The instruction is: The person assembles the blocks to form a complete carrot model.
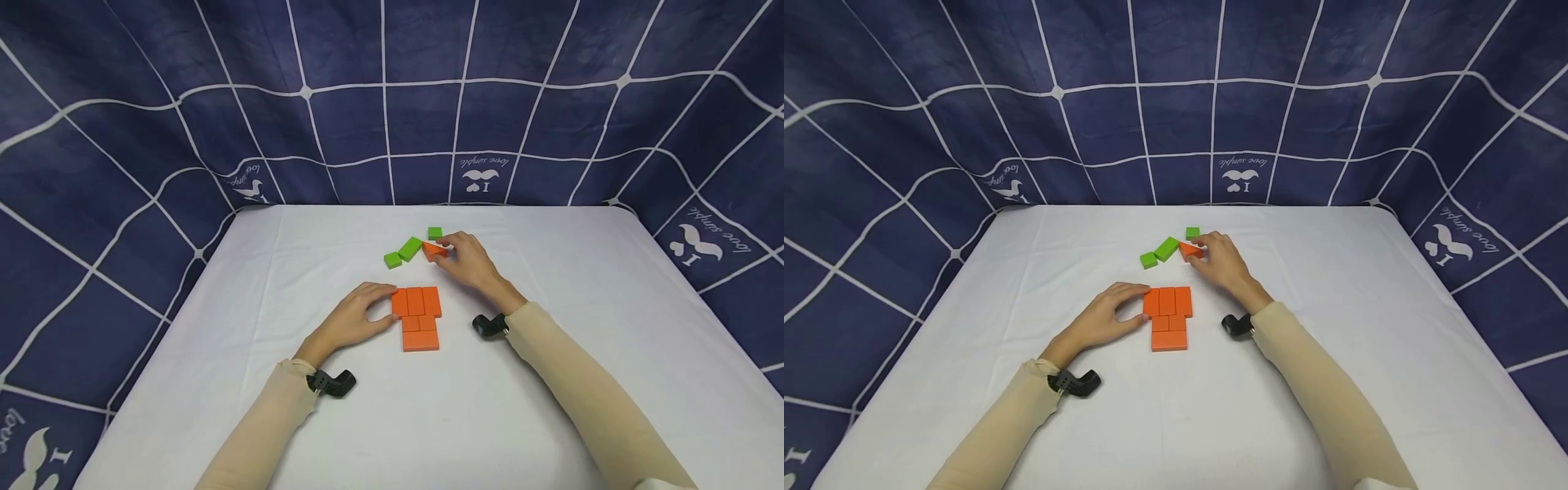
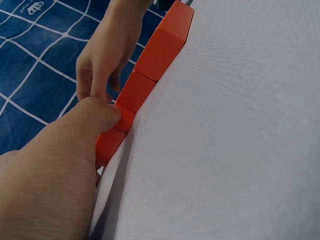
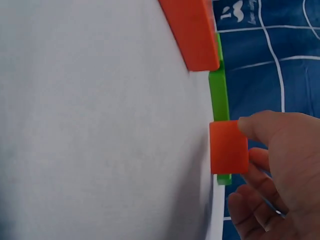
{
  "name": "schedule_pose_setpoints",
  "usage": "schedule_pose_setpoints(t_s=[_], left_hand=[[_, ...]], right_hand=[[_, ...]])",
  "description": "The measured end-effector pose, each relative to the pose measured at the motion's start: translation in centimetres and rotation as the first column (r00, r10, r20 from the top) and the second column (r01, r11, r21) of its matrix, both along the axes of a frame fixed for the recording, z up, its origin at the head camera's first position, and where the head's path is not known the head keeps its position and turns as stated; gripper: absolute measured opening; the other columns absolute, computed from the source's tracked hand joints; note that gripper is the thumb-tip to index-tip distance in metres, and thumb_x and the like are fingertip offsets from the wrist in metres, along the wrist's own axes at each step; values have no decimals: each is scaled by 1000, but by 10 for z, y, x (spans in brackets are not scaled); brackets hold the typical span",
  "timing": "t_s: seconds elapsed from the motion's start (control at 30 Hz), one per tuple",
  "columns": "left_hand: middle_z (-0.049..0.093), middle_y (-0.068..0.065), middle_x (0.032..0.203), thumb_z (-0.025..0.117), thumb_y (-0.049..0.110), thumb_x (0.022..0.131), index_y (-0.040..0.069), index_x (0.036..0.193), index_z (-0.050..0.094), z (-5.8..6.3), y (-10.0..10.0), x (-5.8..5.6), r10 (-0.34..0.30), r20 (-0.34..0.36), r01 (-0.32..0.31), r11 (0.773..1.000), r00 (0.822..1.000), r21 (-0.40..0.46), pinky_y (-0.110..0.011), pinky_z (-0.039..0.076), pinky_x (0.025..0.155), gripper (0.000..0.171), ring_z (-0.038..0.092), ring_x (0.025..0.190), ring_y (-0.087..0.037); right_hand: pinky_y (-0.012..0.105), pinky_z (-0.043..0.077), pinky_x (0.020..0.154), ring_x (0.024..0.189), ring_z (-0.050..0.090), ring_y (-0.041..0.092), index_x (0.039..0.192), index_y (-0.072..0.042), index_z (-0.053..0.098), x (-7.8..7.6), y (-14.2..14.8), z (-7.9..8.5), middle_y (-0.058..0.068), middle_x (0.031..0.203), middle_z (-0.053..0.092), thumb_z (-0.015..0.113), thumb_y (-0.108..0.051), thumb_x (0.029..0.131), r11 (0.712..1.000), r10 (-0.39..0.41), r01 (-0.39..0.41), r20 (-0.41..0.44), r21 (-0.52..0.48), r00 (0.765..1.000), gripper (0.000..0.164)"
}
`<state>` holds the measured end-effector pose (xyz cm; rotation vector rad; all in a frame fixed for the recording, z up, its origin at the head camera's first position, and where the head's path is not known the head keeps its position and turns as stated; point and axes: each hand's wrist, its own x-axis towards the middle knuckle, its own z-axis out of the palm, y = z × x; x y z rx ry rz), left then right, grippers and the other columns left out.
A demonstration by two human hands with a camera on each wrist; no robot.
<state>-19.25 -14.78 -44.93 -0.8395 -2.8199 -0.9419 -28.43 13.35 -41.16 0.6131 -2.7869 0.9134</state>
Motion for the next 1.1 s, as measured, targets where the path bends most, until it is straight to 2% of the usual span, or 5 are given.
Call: schedule_pose_setpoints(t_s=[0.2, 0.43, 0.6, 0.8, 1.1], left_hand=[[61, 1, 145, 74, 42, 94, 20, 144, 60, 0, 0, -1, -3, -4, 3, 1000, 1000, -9, -44, 42, 118, 57, 52, 137, -19], [60, 1, 146, 74, 42, 93, 20, 144, 61, 1, 1, 0, -3, -9, 3, 1000, 1000, -7, -44, 41, 118, 57, 52, 138, -19], [60, 2, 146, 74, 41, 94, 20, 144, 61, 0, 1, 0, -1, -10, 1, 1000, 1000, -9, -44, 42, 118, 56, 52, 138, -18], [60, 1, 145, 74, 41, 94, 20, 144, 61, 1, 1, 1, -1, -5, 1, 1000, 1000, -6, -44, 41, 118, 56, 52, 137, -19], [60, 0, 145, 73, 41, 94, 20, 144, 61, 2, 1, 1, 0, -3, 0, 1000, 1000, -8, -44, 41, 119, 56, 52, 137, -19]], right_hand=[[47, 48, 97, 106, 57, 33, 131, -3, 69, -7, 2, -7, 18, 123, 68, 75, -29, 93, 999, -28, 26, 56, 31, 998, 46], [42, 47, 85, 93, 57, 30, 122, -1, 73, -12, 1, -11, 15, 105, 69, 75, -22, 94, 1000, -16, 16, 6, -21, 1000, 35], [42, 49, 86, 93, 59, 30, 119, -1, 74, -11, 1, -10, 15, 103, 71, 76, -20, 93, 1000, -7, 7, 4, -28, 1000, 32], [44, 53, 89, 97, 63, 30, 120, -2, 74, -5, 6, -6, 14, 107, 73, 77, -21, 93, 1000, 4, -3, 14, -31, 1000, 33], [36, 50, 79, 92, 62, 25, 118, -7, 76, 10, 12, 3, 8, 104, 74, 80, -23, 91, 997, 51, -51, 3, -53, 999, 31]])
